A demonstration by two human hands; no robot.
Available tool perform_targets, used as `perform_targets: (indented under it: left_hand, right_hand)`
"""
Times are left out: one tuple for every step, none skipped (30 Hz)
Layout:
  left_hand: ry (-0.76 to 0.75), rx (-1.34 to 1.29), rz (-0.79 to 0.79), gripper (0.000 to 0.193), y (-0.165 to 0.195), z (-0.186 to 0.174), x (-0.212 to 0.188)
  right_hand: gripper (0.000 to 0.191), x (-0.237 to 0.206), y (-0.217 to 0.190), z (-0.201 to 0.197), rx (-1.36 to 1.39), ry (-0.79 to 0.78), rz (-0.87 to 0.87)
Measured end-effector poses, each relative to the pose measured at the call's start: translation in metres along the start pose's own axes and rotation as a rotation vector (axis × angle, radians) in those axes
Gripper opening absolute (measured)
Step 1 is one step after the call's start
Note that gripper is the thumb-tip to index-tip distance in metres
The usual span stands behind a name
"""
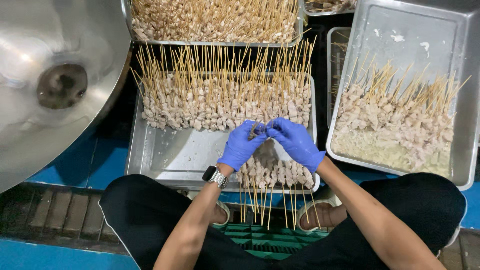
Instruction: The person sits on the floor and threads pieces of seasoned meat onto bamboo skewers one at a time, laying the finished skewers in rows on metal trays. They take skewers and meat pieces from surrounding trays and fill tray after tray with completed skewers.
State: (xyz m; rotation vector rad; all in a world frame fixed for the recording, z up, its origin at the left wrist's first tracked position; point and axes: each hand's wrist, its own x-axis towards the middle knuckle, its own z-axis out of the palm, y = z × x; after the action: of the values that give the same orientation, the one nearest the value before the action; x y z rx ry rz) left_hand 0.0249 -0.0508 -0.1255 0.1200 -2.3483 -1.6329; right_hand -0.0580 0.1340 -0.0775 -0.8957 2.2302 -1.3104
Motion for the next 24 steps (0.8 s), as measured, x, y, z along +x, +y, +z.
perform_targets:
  left_hand:
    - [-0.006,0.013,-0.035,0.029,-0.001,0.001,0.000]
    - [-0.007,0.040,-0.052,0.028,-0.002,0.001,0.000]
    - [-0.007,0.068,-0.066,0.028,-0.002,0.002,0.000]
    - [-0.007,0.096,-0.082,0.027,-0.002,0.002,-0.001]
    - [-0.026,0.083,-0.096,0.027,-0.001,0.002,-0.001]
    - [-0.044,0.070,-0.110,0.026,-0.001,0.002,-0.002]
    - [-0.060,0.057,-0.127,0.026,0.000,0.001,-0.003]
    - [-0.029,0.052,-0.122,0.026,0.000,0.000,-0.003]
    - [0.001,0.048,-0.114,0.026,0.000,-0.001,-0.003]
    - [0.030,0.044,-0.105,0.026,0.000,-0.002,-0.003]
    - [0.021,0.042,-0.121,0.025,-0.001,-0.003,-0.002]
    - [0.012,0.041,-0.137,0.025,-0.002,-0.004,-0.001]
    - [0.002,0.040,-0.153,0.025,-0.003,-0.005,-0.001]
    - [0.011,0.018,-0.123,0.025,-0.003,-0.005,-0.001]
    - [0.020,-0.005,-0.093,0.025,-0.004,-0.005,-0.001]
    - [0.030,-0.027,-0.063,0.025,-0.004,-0.005,-0.001]
    - [0.036,-0.019,-0.071,0.025,-0.004,-0.005,-0.001]
    - [0.041,-0.011,-0.081,0.025,-0.004,-0.005,-0.001]
    - [0.048,-0.004,-0.089,0.025,-0.004,-0.006,-0.002]
    - [0.032,0.025,-0.126,0.026,-0.004,-0.006,-0.001]
    - [0.015,0.053,-0.163,0.026,-0.003,-0.007,-0.001]
    - [-0.003,0.083,-0.199,0.027,-0.003,-0.008,0.000]
    - [0.011,0.061,-0.169,0.027,-0.004,-0.009,0.001]
    - [0.025,0.039,-0.141,0.026,-0.004,-0.009,0.001]
  right_hand:
    - [0.023,0.000,0.000,0.001,-0.021,0.004,-0.003]
    - [0.023,0.000,0.001,0.002,-0.042,0.009,-0.006]
    - [0.023,0.001,0.002,0.003,-0.063,0.015,-0.011]
    - [0.024,0.000,0.004,0.003,-0.035,0.021,-0.022]
    - [0.024,0.000,0.006,0.003,-0.006,0.027,-0.033]
    - [0.025,0.000,0.008,0.004,0.022,0.031,-0.045]
    - [0.024,0.000,0.012,0.004,0.042,0.074,-0.015]
    - [0.024,0.001,0.015,0.003,0.062,0.117,0.016]
    - [0.024,0.002,0.019,0.002,0.083,0.163,0.046]
    - [0.022,0.003,0.024,0.000,0.156,0.196,0.056]
    - [0.020,0.005,0.028,-0.001,0.229,0.230,0.066]
    - [0.018,0.006,0.032,-0.003,0.302,0.263,0.075]
    - [0.017,0.007,0.036,-0.005,0.300,0.277,0.082]
    - [0.016,0.008,0.040,-0.006,0.297,0.291,0.090]
    - [0.016,0.009,0.043,-0.008,0.295,0.304,0.097]
    - [0.015,0.009,0.045,-0.009,0.301,0.320,0.104]
    - [0.015,0.010,0.047,-0.011,0.309,0.336,0.112]
    - [0.015,0.010,0.048,-0.013,0.316,0.351,0.121]
    - [0.014,0.010,0.048,-0.015,0.338,0.353,0.124]
    - [0.014,0.011,0.048,-0.017,0.359,0.358,0.124]
    - [0.013,0.012,0.048,-0.019,0.381,0.363,0.125]
    - [0.013,0.013,0.047,-0.023,0.364,0.380,0.131]
    - [0.013,0.013,0.046,-0.027,0.347,0.395,0.138]
    - [0.013,0.013,0.046,-0.029,0.329,0.409,0.146]
